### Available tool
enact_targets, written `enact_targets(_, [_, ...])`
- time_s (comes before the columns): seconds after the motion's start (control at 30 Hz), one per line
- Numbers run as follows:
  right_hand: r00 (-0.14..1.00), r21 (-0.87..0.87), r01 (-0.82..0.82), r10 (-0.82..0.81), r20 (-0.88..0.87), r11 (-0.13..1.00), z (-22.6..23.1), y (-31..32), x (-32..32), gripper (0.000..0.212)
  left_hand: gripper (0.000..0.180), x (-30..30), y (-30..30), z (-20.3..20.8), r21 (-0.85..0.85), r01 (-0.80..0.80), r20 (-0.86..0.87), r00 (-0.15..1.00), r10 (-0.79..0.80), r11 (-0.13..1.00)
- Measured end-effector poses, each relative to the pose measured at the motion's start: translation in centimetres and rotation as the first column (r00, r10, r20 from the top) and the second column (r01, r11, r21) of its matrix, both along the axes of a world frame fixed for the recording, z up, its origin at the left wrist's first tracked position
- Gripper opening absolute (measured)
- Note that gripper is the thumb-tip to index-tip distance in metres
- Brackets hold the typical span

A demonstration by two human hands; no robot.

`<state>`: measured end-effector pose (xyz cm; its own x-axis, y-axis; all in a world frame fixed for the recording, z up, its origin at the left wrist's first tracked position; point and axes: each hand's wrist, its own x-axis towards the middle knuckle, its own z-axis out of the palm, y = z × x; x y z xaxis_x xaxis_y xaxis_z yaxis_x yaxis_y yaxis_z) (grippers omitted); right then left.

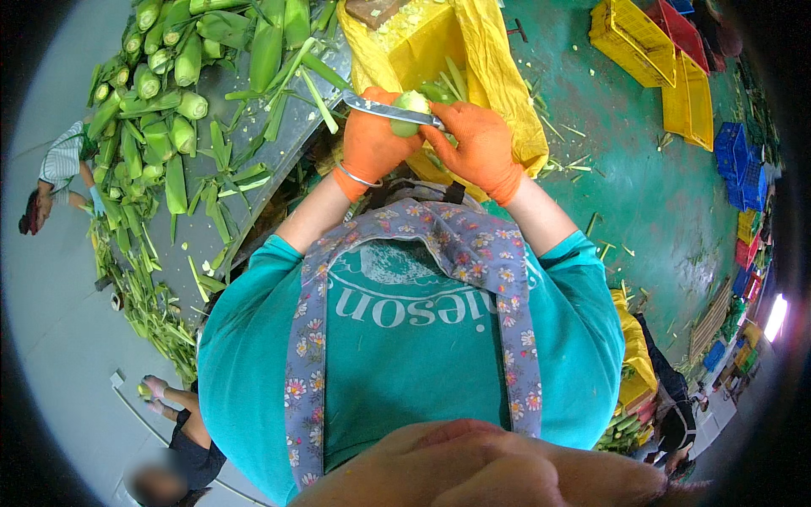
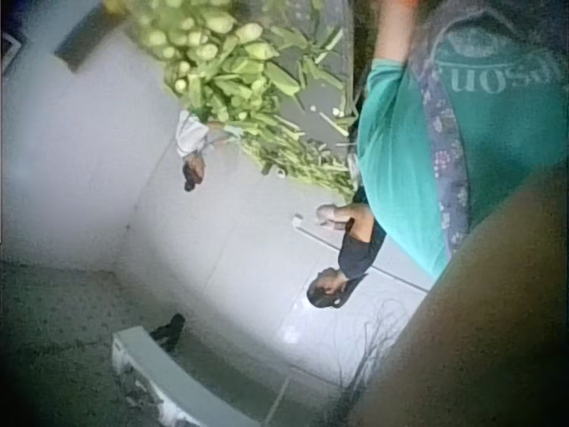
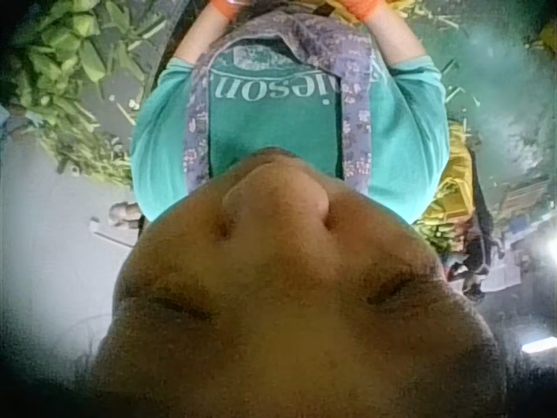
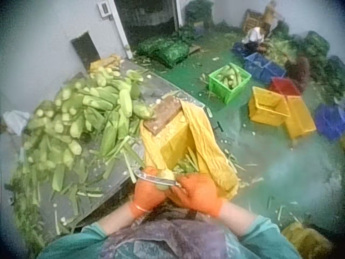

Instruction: The person peels husks and silk from ears of corn using a knife, places the peeled corn into a basket, and later carries the full basket across the room to another worker.

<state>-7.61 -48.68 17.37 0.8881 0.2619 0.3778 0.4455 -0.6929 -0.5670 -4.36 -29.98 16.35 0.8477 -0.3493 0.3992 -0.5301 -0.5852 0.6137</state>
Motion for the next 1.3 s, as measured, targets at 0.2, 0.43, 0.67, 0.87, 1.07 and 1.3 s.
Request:
enact_targets(0.2, [0.933, -0.426, 0.093, -0.228, -0.279, 0.9, -5.7, -6.7, 1.2, 0.023, 0.036, -0.8, 1.6, -1.0, -0.077, -0.121, 0.195, 0.972, 0.134, 0.99])
enact_targets(0.43, [0.989, -0.018, 0.121, -0.123, -0.083, 0.992, -0.8, -1.9, 0.4, 0.025, 0.047, -0.7, 3.4, -1.5, -0.038, -0.232, 0.165, 0.958, 0.235, 0.972])
enact_targets(0.67, [0.988, -0.176, 0.113, -0.129, -0.081, 0.978, -6.3, -4.1, 4.6, 0.027, 0.054, -2.5, 6.1, -1.1, -0.125, -0.286, 0.206, 0.929, 0.307, 0.95])
enact_targets(0.87, [0.837, 0.104, 0.054, 0.012, -0.547, 0.993, -7.3, -2.8, 3.7, 0.036, 0.055, -6.9, 10.3, -1.6, -0.246, -0.501, 0.081, 0.842, 0.533, 0.829])
enact_targets(1.07, [0.828, 0.289, -0.121, 0.257, -0.498, 0.95, -6.2, 2.5, 3.0, 0.032, 0.056, -18.0, 19.4, -7.4, 0.033, -0.849, -0.061, 0.525, 0.849, 0.527])
enact_targets(1.3, [0.762, 0.334, -0.272, 0.414, -0.498, 0.903, -3.7, 7.0, 4.6, 0.029, 0.05, -38.1, 28.2, -15.4, 0.787, -0.614, -0.306, -0.301, 0.903, 0.061])
